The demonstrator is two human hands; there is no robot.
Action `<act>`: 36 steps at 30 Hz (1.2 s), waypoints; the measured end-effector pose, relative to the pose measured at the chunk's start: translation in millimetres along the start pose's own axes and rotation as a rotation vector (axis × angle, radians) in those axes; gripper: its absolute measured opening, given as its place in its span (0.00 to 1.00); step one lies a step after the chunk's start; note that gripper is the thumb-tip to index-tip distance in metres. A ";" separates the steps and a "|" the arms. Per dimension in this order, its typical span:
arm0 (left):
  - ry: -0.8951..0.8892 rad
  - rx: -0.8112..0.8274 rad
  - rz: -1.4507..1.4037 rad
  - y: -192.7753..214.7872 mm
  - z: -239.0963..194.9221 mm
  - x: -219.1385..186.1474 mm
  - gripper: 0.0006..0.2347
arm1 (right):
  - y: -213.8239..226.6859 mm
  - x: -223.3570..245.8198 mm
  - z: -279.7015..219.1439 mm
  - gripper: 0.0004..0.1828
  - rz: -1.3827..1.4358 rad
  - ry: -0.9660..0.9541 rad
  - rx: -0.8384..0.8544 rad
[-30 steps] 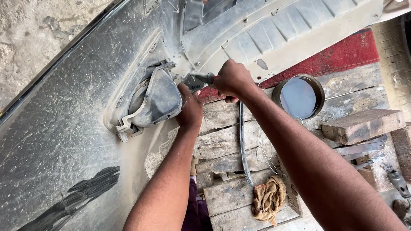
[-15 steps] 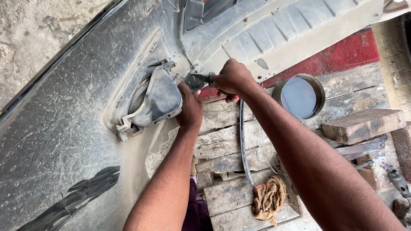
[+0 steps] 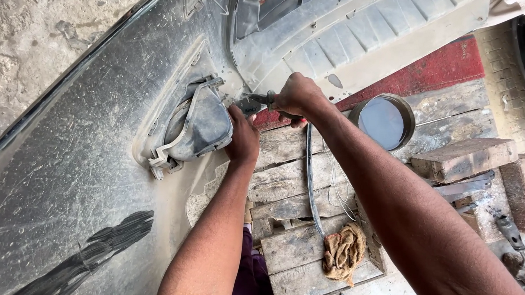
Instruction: The person uses pliers to remove a fastener from a car bumper and then inserts a new fastener into the hole. They repeat this process for several fasteners along the edge of the bumper, securing it to the underlying panel.
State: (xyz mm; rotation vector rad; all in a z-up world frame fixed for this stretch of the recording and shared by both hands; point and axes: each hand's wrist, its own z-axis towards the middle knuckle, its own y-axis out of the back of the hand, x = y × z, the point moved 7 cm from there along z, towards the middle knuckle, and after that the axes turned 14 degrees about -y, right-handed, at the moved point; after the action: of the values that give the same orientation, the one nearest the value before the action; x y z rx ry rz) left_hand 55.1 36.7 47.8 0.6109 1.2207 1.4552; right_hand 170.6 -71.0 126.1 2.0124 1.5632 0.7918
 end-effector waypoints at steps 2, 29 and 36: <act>0.001 0.004 0.007 -7.8 -2.2 2.3 0.17 | -0.8 -2.4 -2.2 0.19 0.006 -0.005 0.001; 0.020 0.037 -0.067 -61.4 -27.6 6.8 0.21 | -1.0 -22.0 7.9 0.09 0.306 -0.043 0.128; 0.000 0.036 -0.062 -79.0 -20.2 18.0 0.21 | -12.5 -34.5 20.0 0.16 0.414 -0.042 0.153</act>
State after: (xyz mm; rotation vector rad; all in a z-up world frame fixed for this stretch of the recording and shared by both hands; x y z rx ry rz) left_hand 64.1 37.1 -35.2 0.5920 1.2580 1.3839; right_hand 169.2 -101.7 97.8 2.4926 1.2293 0.7896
